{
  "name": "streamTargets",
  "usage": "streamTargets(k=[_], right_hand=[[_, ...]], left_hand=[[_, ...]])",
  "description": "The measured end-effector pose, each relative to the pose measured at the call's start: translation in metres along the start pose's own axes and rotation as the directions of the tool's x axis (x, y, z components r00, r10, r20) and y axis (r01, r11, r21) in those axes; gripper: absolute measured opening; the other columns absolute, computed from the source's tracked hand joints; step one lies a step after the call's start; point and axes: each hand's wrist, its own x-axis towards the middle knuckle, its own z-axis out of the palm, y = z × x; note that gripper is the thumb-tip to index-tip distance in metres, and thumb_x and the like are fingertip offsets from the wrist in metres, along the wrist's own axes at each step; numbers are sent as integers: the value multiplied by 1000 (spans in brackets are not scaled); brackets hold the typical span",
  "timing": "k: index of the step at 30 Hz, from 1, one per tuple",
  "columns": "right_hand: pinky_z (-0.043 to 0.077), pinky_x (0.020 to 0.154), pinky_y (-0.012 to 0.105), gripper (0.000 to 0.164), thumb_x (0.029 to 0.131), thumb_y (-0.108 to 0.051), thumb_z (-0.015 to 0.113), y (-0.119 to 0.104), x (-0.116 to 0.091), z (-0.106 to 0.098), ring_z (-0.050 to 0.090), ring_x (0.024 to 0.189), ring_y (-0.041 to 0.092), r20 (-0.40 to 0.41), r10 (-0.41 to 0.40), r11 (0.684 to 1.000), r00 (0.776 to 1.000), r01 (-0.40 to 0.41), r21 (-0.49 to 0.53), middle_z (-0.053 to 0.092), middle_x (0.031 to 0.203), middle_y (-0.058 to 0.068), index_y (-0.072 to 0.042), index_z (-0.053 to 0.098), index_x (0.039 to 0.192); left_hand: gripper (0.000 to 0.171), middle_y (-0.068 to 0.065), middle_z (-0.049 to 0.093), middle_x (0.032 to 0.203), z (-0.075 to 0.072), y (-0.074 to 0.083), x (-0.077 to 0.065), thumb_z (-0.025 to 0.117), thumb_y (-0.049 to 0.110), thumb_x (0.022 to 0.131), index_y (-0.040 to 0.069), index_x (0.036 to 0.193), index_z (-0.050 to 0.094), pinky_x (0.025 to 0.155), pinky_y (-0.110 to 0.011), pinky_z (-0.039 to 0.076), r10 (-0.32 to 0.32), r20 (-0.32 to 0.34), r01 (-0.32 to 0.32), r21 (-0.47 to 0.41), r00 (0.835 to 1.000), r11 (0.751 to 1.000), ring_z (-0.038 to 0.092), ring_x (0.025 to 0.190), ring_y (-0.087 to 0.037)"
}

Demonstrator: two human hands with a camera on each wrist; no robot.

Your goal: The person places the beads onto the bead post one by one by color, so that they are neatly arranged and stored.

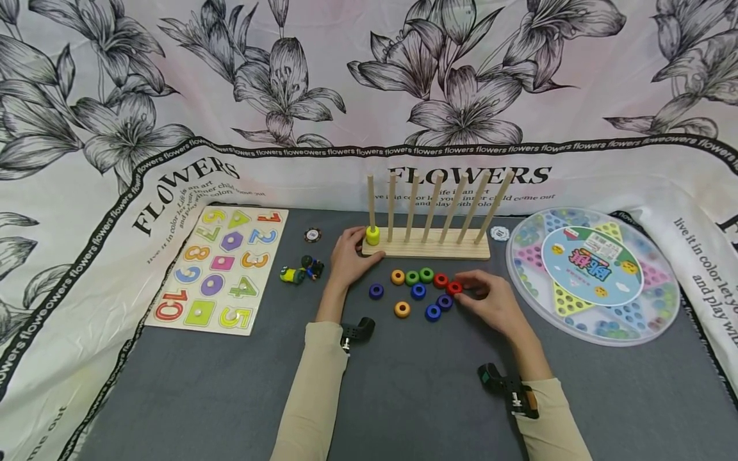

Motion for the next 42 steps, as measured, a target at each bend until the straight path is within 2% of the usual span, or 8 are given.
streamTargets(k=[7, 15, 19, 33, 42], right_hand=[[54, 75, 27, 33, 84, -3, 76, -5, 6, -7, 68, 91, 29, -25, 18, 1000, 1000, -18, 18, 72, 102, 15, 1, 69, 116], [55, 81, 47, 32, 87, -7, 75, -24, 24, -10, 67, 95, 32, -63, 7, 999, 998, -5, 35, 70, 108, 17, 2, 68, 117], [54, 83, 50, 31, 87, -9, 75, -37, 35, -9, 67, 96, 33, -82, -4, 999, 997, 7, 42, 70, 110, 17, 1, 69, 116], [55, 78, 48, 25, 86, -8, 76, -78, 70, -2, 69, 91, 32, -146, -87, 993, 985, 97, 64, 71, 106, 16, -2, 73, 110], [55, 73, 40, 27, 85, -7, 76, -107, 87, 1, 69, 87, 28, -165, -121, 988, 979, 135, 75, 72, 103, 15, -1, 72, 111]], left_hand=[[67, -13, 51, 137, 1, -2, 0, 82, 32, 81, 4, 138, 58, 96, -34, 51, 11, -6, -11, 17, 1000, 1000, 53, 118, -28], [67, -13, 51, 137, 0, -2, 0, 82, 32, 81, 4, 138, 58, 96, -35, 51, 13, -9, -13, 20, 1000, 1000, 53, 117, -29], [67, -13, 51, 136, 0, -2, 0, 82, 32, 81, 4, 137, 58, 95, -35, 52, 18, -13, -17, 19, 1000, 1000, 53, 116, -29], [66, -13, 51, 136, -3, 0, 0, 81, 33, 82, 4, 137, 58, 94, -35, 52, 31, -15, -31, 20, 999, 999, 53, 118, -29], [66, -13, 51, 138, -3, -1, 0, 82, 31, 82, 3, 138, 58, 94, -34, 53, 29, -2, -29, 19, 1000, 999, 51, 121, -29]])
